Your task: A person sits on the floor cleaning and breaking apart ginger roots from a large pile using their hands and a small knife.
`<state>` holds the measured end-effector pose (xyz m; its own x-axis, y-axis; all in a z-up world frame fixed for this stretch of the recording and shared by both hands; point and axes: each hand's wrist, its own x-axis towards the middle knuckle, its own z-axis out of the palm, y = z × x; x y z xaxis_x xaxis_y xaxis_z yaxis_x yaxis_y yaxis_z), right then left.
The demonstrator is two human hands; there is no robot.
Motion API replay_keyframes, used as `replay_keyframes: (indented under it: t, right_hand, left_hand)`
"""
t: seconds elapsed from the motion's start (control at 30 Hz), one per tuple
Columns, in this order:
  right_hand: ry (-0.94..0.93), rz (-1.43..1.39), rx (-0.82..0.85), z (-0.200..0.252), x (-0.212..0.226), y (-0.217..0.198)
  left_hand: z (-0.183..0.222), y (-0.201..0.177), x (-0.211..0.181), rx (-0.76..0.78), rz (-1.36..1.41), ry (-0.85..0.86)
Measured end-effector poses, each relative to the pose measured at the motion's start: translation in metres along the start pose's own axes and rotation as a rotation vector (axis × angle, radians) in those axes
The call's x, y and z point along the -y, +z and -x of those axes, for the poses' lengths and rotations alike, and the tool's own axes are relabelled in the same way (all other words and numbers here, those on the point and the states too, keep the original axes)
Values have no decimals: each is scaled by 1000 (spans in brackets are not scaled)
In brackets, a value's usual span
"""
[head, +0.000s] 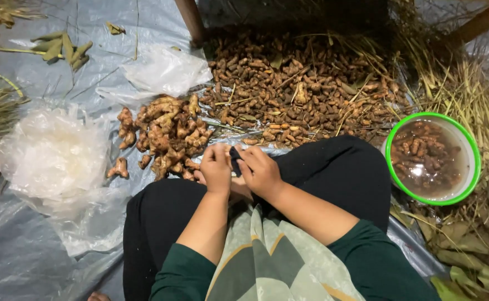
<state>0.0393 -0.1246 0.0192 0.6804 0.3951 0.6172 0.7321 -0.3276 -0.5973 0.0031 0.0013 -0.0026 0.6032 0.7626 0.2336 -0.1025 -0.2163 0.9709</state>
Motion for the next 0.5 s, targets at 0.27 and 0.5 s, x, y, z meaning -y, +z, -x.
replay_keyframes:
  t: [0.27,0.5]
  right_hand:
    - [58,-142,-14,-3,-8,1]
    - [-59,53,92,12,1,16]
  left_hand:
    - [-9,8,5,-152,-135,-392]
    - [-13,6,16,-167,631,-813]
